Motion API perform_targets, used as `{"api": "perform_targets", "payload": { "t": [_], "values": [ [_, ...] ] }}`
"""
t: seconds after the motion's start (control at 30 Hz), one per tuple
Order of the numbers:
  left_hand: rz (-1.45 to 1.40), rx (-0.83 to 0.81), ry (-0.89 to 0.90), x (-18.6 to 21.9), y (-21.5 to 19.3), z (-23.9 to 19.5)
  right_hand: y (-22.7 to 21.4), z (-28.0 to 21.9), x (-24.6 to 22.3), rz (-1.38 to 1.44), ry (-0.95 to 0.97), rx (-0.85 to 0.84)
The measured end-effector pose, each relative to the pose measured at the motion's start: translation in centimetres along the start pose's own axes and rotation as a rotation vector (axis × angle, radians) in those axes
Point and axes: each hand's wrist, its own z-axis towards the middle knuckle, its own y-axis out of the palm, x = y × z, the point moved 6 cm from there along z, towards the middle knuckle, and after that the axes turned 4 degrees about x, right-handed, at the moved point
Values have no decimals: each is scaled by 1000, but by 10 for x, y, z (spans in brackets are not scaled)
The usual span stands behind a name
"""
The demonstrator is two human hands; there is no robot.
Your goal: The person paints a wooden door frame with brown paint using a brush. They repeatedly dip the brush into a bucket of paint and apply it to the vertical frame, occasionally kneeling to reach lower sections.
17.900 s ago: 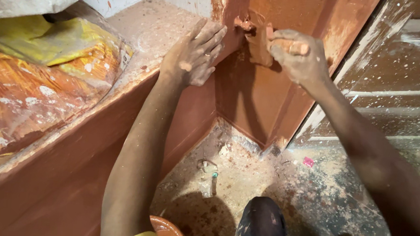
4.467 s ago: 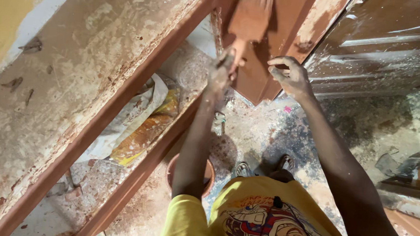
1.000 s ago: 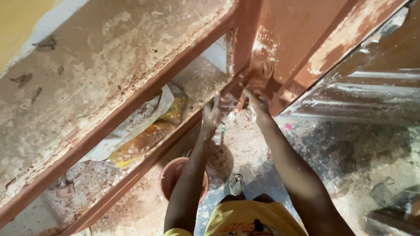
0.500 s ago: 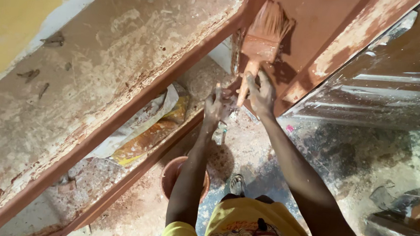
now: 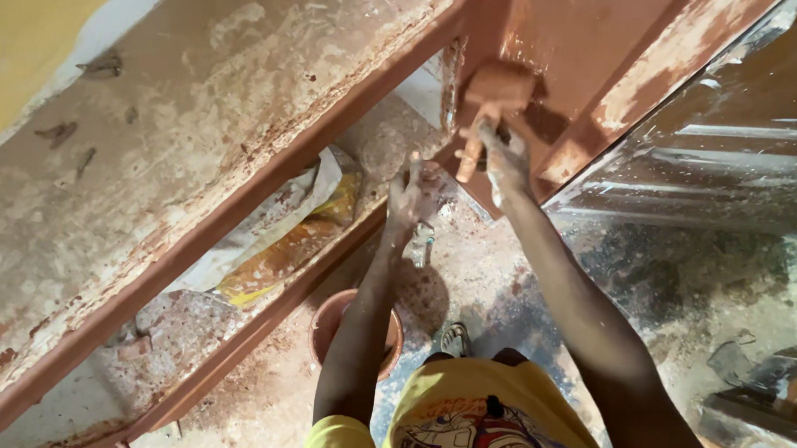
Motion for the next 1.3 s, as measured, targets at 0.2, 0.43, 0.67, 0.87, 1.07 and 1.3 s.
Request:
{"api": "perform_targets", "payload": {
  "t": [0.2, 0.43, 0.67, 0.87, 1.07, 1.3],
  "values": [
    [83, -27, -99, 17, 21, -16, 24, -56, -73, -92, -459, -193],
    [319, -128, -123, 13, 70, -45, -14, -45, -17, -598, -145, 96],
    [267, -13, -190, -21, 33, -35, -62, -29, -26, -1351, -403, -24],
    [199, 31, -133, -27, 34, -35, -96, 2, -41, -1693, -107, -266],
    [169, 155, 88, -8, 46, -36, -111, 20, -27, -1189, 50, -401],
    [246, 172, 187, 3, 69, -30, -101, 31, 44, -740, -182, 90]
  ]
}}
